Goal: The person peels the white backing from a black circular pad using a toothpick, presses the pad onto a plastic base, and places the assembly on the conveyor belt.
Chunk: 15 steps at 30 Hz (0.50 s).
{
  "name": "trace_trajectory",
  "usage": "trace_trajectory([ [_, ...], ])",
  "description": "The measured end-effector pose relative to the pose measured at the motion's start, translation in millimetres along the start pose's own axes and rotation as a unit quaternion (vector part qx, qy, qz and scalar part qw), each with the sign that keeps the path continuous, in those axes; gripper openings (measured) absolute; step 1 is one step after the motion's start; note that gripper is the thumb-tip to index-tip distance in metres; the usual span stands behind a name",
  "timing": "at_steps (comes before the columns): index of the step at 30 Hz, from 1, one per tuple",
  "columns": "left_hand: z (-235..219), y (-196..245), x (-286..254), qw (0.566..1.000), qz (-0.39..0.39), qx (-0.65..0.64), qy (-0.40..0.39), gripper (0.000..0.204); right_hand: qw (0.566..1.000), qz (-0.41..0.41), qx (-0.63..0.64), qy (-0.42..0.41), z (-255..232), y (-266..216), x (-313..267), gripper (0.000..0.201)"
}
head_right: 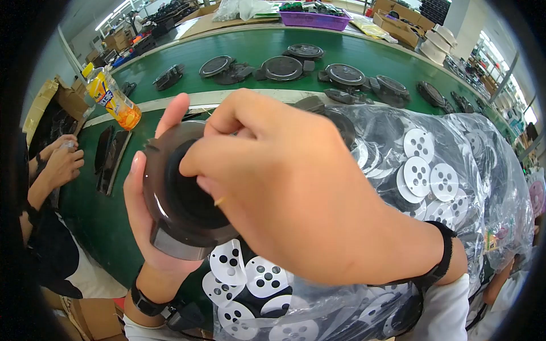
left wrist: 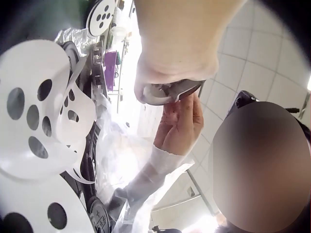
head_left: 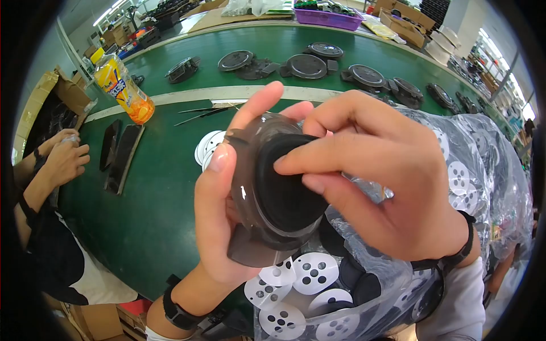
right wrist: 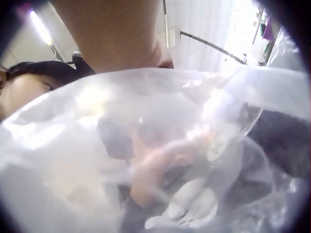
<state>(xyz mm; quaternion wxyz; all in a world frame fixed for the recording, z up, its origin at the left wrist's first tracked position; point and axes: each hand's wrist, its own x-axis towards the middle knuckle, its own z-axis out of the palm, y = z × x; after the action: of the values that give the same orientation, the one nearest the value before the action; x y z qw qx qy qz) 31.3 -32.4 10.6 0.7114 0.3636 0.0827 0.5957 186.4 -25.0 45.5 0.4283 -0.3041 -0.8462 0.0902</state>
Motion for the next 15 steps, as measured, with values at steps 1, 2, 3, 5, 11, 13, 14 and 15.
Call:
trace_trajectory([
  [1, -2, 0, 0, 0.999, -0.015, -0.036, -0.021, 0.064, 1.000, -0.017, 0.020, -0.008, -3, 7, 2, 0.021],
  [2, -4, -1, 0, 0.999, -0.016, -0.036, -0.021, 0.064, 0.998, -0.034, 0.040, -0.017, -4, 11, 2, 0.021],
  [3, -6, -2, 1, 0.999, -0.019, -0.030, -0.039, 0.065, 0.998, -0.033, 0.040, -0.016, -6, 9, 3, 0.021],
  [5, -7, -3, 1, 0.998, -0.024, -0.024, -0.058, 0.065, 0.997, 0.023, 0.046, -0.054, -13, 2, 6, 0.018],
  [11, -4, 3, 2, 0.995, -0.094, -0.016, -0.017, 0.075, 0.998, -0.019, -0.051, -0.029, -12, -3, 13, 0.024],
  [13, -5, 6, 2, 0.990, -0.104, -0.065, -0.069, 0.098, 1.000, -0.001, 0.007, 0.011, -7, 8, 10, 0.030],
  [14, -4, 10, 5, 0.991, -0.121, 0.038, -0.050, 0.114, 0.997, 0.016, 0.065, 0.048, -5, 13, 8, 0.036],
  [15, -1, 10, 6, 0.990, -0.123, 0.039, -0.053, 0.114, 0.997, 0.016, 0.063, 0.051, -5, 14, 7, 0.036],
])
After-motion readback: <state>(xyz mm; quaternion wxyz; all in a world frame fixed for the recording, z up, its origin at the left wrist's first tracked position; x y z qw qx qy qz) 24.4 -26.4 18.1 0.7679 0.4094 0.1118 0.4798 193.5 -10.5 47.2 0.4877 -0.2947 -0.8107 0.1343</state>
